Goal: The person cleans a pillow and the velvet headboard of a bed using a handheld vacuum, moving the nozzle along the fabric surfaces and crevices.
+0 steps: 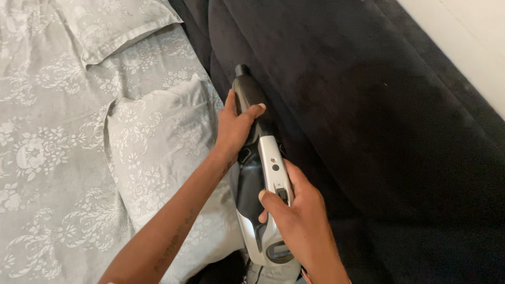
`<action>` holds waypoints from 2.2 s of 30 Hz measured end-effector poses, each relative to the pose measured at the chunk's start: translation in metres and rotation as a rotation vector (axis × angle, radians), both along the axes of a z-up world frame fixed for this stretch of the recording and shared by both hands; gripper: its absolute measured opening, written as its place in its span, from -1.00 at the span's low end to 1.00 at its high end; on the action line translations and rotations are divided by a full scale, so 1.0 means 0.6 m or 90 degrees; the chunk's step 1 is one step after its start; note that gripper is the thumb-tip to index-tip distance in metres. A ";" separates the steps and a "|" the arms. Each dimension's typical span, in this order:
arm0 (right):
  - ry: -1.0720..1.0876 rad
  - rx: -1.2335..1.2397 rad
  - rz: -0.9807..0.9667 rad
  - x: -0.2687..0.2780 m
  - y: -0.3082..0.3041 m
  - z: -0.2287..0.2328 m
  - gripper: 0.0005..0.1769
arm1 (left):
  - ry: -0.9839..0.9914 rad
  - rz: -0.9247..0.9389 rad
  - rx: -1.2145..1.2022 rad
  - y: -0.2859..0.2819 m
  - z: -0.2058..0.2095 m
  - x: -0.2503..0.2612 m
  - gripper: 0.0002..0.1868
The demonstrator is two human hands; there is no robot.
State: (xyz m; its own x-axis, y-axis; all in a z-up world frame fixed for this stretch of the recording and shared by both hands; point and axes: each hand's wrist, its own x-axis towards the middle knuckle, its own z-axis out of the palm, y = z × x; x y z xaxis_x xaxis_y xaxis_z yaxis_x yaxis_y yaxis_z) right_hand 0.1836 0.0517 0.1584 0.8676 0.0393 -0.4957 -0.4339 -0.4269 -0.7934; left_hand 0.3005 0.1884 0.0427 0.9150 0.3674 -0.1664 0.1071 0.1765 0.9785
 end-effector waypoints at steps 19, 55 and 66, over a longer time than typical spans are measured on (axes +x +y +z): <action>-0.136 0.159 0.084 0.185 0.085 -0.033 -0.41 | -0.067 0.081 0.083 0.134 -0.025 0.191 -0.20; -0.191 0.136 0.166 0.285 0.201 -0.188 -0.60 | 0.011 -0.010 0.000 0.251 -0.163 0.270 -0.22; -0.179 0.121 0.176 0.279 0.194 -0.229 -0.56 | 0.038 0.018 0.005 0.242 -0.230 0.266 -0.09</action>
State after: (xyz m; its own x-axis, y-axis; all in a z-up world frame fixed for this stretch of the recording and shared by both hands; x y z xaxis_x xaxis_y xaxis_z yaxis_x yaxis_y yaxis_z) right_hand 0.3511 0.1683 0.0212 0.9117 0.3571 -0.2032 -0.0792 -0.3324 -0.9398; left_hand 0.4603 0.3333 -0.0955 0.8926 0.3951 -0.2171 0.1600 0.1726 0.9719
